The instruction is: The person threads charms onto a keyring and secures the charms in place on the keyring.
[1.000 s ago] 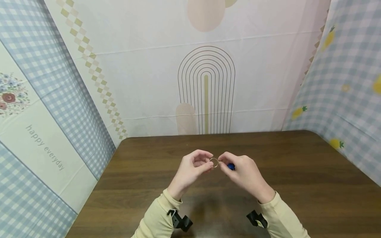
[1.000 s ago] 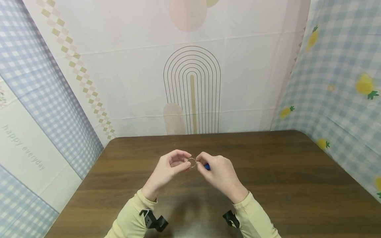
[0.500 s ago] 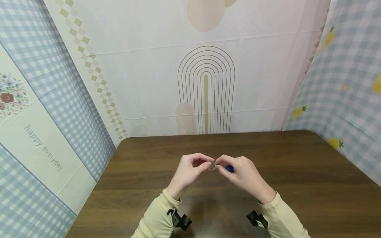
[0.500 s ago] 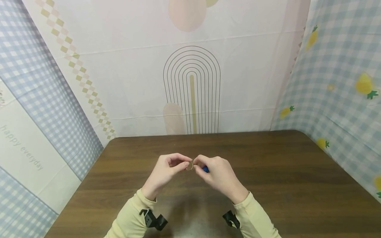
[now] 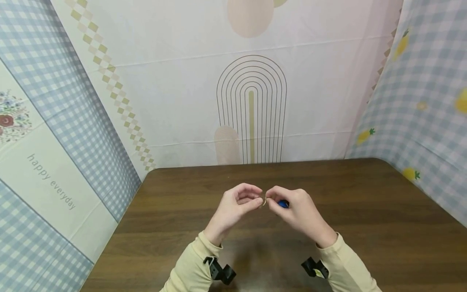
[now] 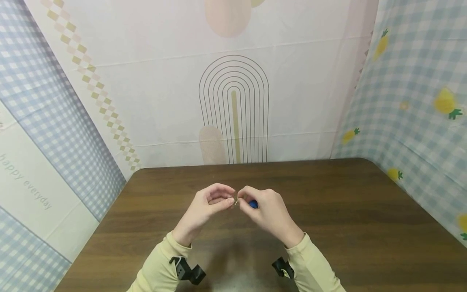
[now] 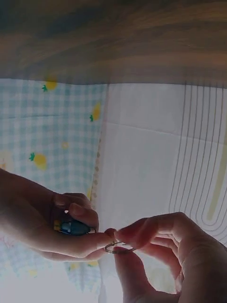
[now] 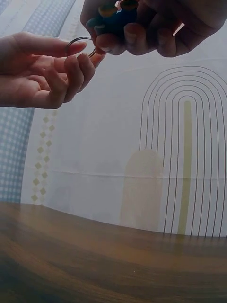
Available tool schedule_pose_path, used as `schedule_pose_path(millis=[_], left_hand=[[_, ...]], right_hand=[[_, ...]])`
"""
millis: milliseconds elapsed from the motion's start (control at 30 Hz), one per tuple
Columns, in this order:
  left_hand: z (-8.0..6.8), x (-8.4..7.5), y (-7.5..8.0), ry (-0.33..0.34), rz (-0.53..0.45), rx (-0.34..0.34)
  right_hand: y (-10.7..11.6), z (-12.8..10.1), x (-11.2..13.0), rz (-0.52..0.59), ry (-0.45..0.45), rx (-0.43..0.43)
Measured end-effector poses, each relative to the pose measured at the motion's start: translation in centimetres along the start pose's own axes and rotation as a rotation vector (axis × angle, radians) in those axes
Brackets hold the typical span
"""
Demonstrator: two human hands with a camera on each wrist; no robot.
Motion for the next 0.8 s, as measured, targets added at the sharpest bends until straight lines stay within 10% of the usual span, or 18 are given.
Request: schedule_pose_path(millis=[233,500,800], left_hand=[[0.03,-0.03,0.06,0.011,-0.089,-0.079],[-0.15,-0.23,-0.10,-0.024,0.041,-0.016],[-0.17,-0.08,-0.22,-0.011,-0.029,0.013]], right_hand=[[0.35,0.11,-0.21,0.050,-0.047,0.013],[0.13,0.07,-0.20,-0.013,0.016,0.029],[-0.15,0.05,-0.06,-0.130,0.021,-0.059]])
Point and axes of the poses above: each hand's wrist, its own z-axis towards the middle knuckle, its own y-axis out of the back of the hand, x = y × z, the point moved 1 cm from there along z, towards the middle knuckle, and after that the axes turned 14 degrees about -y, right-handed, at the moved point
